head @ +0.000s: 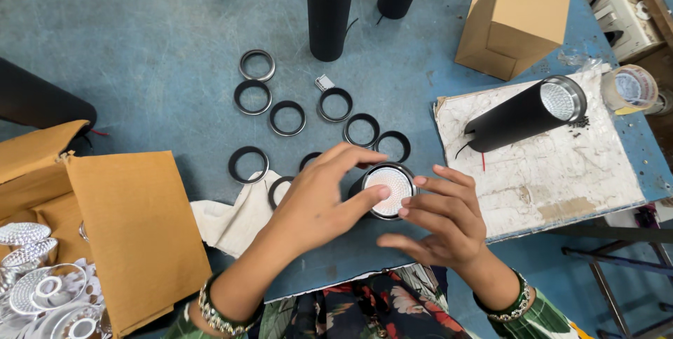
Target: The person assembles LED light fixtures by inserting a reflector into a cylindrical black housing, wiping the component with a cloth, and then securing a screw-on bezel over the front.
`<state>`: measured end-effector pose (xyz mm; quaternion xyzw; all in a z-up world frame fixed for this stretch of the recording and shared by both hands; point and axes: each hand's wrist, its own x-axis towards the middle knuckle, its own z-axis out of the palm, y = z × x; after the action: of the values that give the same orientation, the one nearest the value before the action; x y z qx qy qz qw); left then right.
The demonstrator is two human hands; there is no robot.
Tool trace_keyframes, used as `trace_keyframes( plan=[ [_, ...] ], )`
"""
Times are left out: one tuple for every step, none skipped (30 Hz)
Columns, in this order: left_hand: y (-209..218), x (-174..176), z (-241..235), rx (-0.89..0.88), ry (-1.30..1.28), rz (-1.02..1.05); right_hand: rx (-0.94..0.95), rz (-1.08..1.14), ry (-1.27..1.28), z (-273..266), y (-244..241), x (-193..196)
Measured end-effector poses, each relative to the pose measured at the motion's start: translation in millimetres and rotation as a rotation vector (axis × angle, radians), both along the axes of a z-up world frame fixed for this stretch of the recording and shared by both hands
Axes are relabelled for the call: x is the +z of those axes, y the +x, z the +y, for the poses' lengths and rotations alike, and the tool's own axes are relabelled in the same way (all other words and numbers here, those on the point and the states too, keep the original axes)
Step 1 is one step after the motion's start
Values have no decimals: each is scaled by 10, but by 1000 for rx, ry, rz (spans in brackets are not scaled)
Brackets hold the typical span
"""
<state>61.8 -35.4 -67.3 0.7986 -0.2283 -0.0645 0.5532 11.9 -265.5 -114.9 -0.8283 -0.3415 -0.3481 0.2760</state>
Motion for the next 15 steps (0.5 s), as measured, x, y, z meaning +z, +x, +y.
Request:
trace_keyframes(
  plan=[
    [53, 24, -58, -14, 57, 27, 6, 3, -8, -5, 16, 0],
    [100, 41, -103, -28, 113, 53, 12, 6, -15, -14, 34, 1],
    [125, 42, -135, -29, 99, 84, 18, 12, -23, -24, 40, -7],
    [147, 34, -161, -31, 86, 115, 36, 7, -14, -31, 57, -21],
    [168, 22, -178, -33, 72, 148, 52, 4, -4, -33, 81, -39],
    [195, 8, -189, -37, 59, 150, 68, 1, 7, -36, 107, -53],
    [218, -7, -202, -42, 46, 155, 74, -1, 11, -38, 124, -62],
    [233, -17, -214, -47, 32, 159, 80, -3, 16, -35, 143, -66],
    [240, -20, -219, -43, 40, 170, 87, -9, 20, -32, 171, -64],
    [237, -17, -219, -39, 48, 180, 84, -27, 3, -40, 188, -48],
    [232, -11, -216, -32, 58, 192, 83, -43, -11, -51, 196, -28],
    [229, -4, -215, -37, 33, 200, 82, -59, -26, -53, 204, -19],
    [226, 6, -212, -42, 8, 206, 93, -45, -27, -43, 209, -20],
    [225, 15, -207, -47, -17, 213, 105, -31, -27, -40, 204, -21],
    [230, 25, -203, -56, 2, 202, 114, -20, -29, -42, 208, -25]
  ],
)
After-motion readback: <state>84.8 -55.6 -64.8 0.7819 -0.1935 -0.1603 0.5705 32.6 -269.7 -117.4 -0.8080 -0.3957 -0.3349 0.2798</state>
